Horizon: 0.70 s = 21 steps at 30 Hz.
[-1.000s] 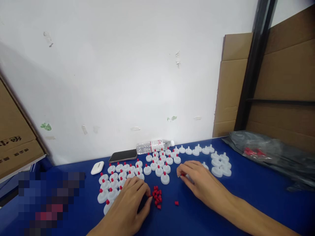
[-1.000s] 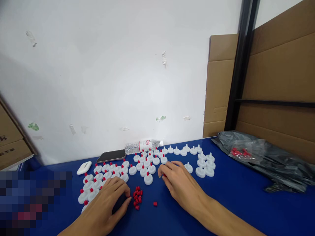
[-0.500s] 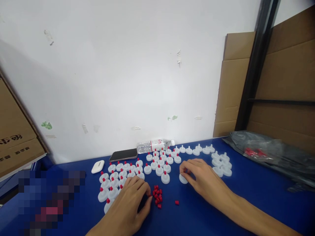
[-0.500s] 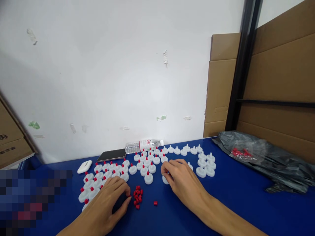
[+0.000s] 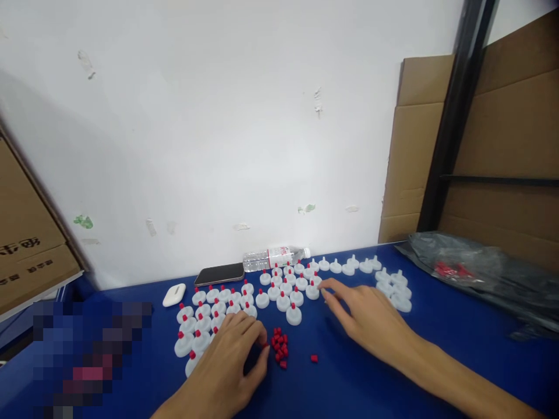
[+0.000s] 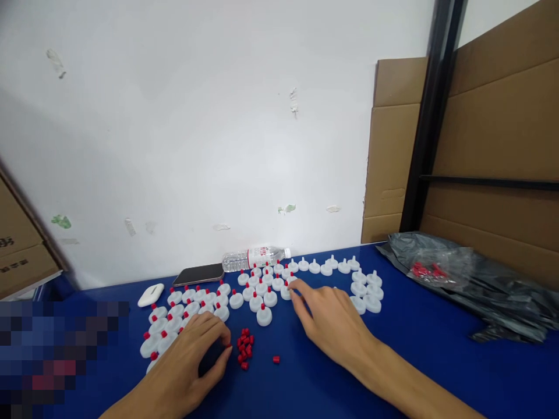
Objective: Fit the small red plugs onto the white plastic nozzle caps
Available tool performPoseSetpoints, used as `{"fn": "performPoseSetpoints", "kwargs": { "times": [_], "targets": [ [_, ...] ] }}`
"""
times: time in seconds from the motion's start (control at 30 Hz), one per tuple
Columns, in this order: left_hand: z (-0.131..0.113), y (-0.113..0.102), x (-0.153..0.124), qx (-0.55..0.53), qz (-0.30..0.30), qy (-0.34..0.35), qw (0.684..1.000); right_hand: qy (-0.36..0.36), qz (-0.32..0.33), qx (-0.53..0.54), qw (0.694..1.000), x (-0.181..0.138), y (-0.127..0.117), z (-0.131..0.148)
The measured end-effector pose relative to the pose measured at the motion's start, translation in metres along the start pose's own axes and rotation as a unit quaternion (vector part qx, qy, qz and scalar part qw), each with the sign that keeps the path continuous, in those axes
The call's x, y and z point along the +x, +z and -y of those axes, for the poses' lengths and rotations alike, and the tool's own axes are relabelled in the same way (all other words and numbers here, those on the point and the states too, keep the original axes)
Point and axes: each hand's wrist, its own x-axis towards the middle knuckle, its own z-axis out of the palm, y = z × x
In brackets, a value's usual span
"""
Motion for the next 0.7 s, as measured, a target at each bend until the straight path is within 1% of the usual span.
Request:
{"fn": "performPoseSetpoints", "kwargs": {
  "times": [0.07, 0.13, 0.2, 0.23, 0.33, 0.43, 0.5, 0.6, 0.7],
  "targets": [
    [-0.001, 0.0, 0.0, -0.006, 0.0, -0.006, 1.0, 0.027, -0.025, -0.059, 0.998, 0.003, -0.004, -0.008],
    [-0.001, 0.001, -0.001, -0.01, -0.001, -0.01, 1.0, 0.068, -0.036, -0.136, 0.988, 0.005, -0.006, -0.017],
    [0.0, 0.001, -0.001, -0.01, -0.004, -0.008, 1.0, 0.102, -0.014, -0.19, 0.976, 0.005, -0.005, -0.024],
    [0.0, 0.002, -0.001, -0.009, -0.005, -0.008, 1.0, 0.108, 0.005, -0.2, 0.974, 0.004, -0.002, -0.027],
    [0.0, 0.002, -0.002, -0.004, -0.001, -0.009, 1.0, 0.087, 0.049, -0.182, 0.978, 0.002, 0.005, -0.029],
    [0.0, 0.002, -0.002, -0.005, 0.006, -0.014, 1.0, 0.048, 0.065, -0.142, 0.986, 0.001, 0.01, -0.023],
    [0.0, 0.002, -0.002, -0.007, 0.006, -0.017, 1.0, 0.038, 0.067, -0.122, 0.99, 0.001, 0.01, -0.019],
    [0.0, 0.001, -0.002, -0.009, 0.01, -0.02, 1.0, 0.059, 0.057, -0.138, 0.987, 0.001, 0.009, -0.02],
    [-0.001, 0.0, -0.002, -0.01, 0.012, -0.016, 1.0, 0.074, 0.074, -0.158, 0.982, 0.001, 0.01, -0.025]
  ]
}}
